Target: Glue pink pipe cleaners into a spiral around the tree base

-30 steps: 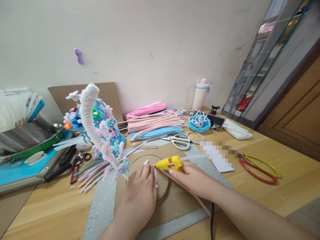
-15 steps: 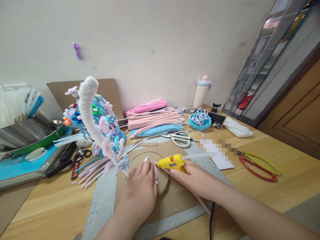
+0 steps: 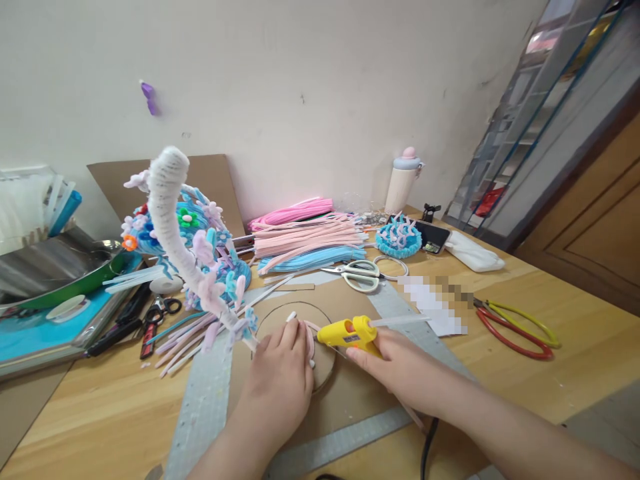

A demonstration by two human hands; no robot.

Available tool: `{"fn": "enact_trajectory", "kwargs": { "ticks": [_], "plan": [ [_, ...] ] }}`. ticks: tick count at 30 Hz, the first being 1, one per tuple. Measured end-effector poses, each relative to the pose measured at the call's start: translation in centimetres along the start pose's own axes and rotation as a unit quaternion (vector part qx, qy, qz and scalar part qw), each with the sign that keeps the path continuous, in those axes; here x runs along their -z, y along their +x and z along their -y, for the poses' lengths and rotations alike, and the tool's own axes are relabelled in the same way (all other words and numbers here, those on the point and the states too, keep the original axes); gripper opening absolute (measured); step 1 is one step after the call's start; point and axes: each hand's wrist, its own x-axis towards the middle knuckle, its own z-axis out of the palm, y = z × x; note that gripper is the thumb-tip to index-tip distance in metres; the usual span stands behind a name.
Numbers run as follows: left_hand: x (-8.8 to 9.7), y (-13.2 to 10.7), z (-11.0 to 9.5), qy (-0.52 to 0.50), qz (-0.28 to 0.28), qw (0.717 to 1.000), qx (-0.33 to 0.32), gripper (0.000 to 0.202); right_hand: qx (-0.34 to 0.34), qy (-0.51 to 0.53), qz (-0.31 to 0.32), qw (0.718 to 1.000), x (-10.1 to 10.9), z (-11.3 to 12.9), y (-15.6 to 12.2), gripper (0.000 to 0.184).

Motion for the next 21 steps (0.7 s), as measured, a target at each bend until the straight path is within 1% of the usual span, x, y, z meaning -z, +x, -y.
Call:
{"fn": "enact_trajectory", "kwargs": {
  "ticks": [5,9,12,17,21],
  "plan": [
    [-0.1,0.0,0.1,-0.009,-0.005,1.0,0.002,0.046,-0.012,0.002,0.0,1.0,-0.1,0.1,-0.7,0.035],
    [0.0,0.0,0.2,-0.016,-0.002,1.0,0.009,0.045,-0.002,0.004,0.003,1.0,-0.2,0.3,-1.0,0.033],
    [0.1,0.0,0.3,-0.029,0.006,0.999,0.017,0.046,-0.021,-0.001,0.002,1.0,-0.2,0.3,-1.2,0.031],
    [0.4,-0.2,0.5,-0.045,0.015,0.999,0.014,0.049,-0.045,-0.009,0.013,0.999,-0.4,-0.1,-1.4,0.031],
    [0.4,-0.2,0.4,-0.045,0.012,0.999,0.015,0.051,-0.036,0.0,0.012,0.999,-0.5,-0.2,-1.6,0.032]
  ]
}}
